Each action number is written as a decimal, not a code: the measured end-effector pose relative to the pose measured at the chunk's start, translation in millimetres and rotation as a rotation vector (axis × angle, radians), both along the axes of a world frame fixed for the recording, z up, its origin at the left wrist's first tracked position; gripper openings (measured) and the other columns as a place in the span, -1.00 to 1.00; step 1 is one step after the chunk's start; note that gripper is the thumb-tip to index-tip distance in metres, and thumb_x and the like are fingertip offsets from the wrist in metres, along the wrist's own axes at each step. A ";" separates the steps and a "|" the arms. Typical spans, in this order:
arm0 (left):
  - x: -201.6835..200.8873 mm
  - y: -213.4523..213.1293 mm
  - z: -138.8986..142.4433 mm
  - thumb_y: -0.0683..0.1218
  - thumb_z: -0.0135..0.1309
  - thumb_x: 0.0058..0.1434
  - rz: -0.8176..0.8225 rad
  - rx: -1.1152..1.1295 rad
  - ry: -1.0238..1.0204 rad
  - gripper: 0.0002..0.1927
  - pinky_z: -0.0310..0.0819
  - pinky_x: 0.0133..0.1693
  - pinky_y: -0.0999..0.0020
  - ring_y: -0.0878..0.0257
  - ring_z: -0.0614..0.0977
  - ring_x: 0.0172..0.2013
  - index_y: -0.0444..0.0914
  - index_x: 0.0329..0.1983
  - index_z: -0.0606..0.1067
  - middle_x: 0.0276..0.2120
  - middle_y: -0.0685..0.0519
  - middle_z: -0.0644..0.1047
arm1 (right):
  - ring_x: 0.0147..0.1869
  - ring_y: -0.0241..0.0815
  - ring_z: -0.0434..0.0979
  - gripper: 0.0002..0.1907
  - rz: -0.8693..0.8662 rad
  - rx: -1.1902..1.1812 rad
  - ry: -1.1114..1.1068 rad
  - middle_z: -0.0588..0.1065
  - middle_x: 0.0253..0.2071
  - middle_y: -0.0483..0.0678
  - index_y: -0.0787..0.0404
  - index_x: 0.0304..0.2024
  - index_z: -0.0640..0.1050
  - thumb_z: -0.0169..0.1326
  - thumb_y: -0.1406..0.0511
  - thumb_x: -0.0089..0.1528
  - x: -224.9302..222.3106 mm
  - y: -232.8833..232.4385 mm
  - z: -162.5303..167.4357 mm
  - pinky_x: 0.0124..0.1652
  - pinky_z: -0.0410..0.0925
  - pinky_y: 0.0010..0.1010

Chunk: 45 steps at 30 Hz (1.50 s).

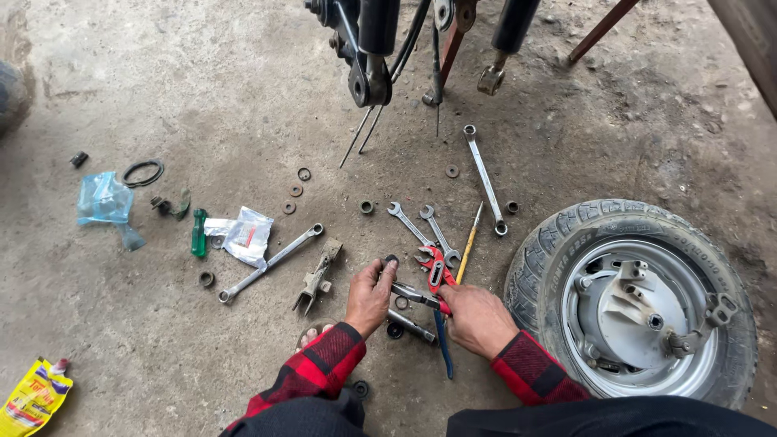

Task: The person works on the front suspension of a scooter, using pliers and a pipe wrench to loosen and remove a bushing from the shock mount. They then pick up a yellow packet, apply its contents to a metal bracket, and hammer and press the part while seated on the ground.

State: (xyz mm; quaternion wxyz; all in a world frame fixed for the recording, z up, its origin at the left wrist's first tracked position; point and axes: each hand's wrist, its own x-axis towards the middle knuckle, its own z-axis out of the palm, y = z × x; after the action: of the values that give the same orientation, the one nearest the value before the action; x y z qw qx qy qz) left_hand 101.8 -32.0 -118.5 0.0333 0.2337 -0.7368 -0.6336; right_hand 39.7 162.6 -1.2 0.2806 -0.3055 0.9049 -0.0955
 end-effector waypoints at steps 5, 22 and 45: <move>-11.5 -22.8 5.8 0.05 0.04 0.41 0.123 0.027 0.064 -0.66 0.25 -0.52 0.45 0.45 0.38 -0.55 -0.24 -0.43 0.49 -0.59 0.19 0.42 | -0.08 0.21 0.54 -0.54 0.108 -0.218 0.025 0.56 -0.28 0.13 0.19 0.01 0.50 0.07 0.38 0.02 -31.9 1.0 -9.2 -0.07 0.38 0.04; 6.2 -25.6 -0.3 -0.15 0.02 0.25 -0.044 0.754 -0.302 -0.87 0.57 -0.53 0.33 0.19 0.64 -0.56 -0.26 -0.17 0.38 -0.31 -0.09 0.66 | -0.05 0.15 0.59 -0.54 -0.220 0.209 0.106 0.46 -0.04 0.09 0.25 -0.01 0.42 0.22 0.24 0.10 1.1 11.0 -48.0 -0.07 0.47 -0.06; -9.3 -40.3 -5.3 0.21 -0.22 0.41 0.144 0.845 -0.325 -0.56 0.26 -0.65 0.38 0.22 0.45 -0.72 -0.21 -0.35 0.41 -0.70 0.05 0.41 | 0.13 -0.05 0.61 -0.62 -0.347 -0.697 -0.145 0.57 0.05 0.00 0.32 -0.19 0.57 0.23 0.42 -0.09 70.6 15.6 -94.1 0.13 0.37 -0.31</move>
State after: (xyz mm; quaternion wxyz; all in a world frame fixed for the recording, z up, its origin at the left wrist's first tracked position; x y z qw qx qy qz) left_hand 92.6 -72.3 -123.8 -0.1369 0.3739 -0.3913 -0.8296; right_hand 110.3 178.2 -95.3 0.2028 -0.2172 0.8343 -0.4643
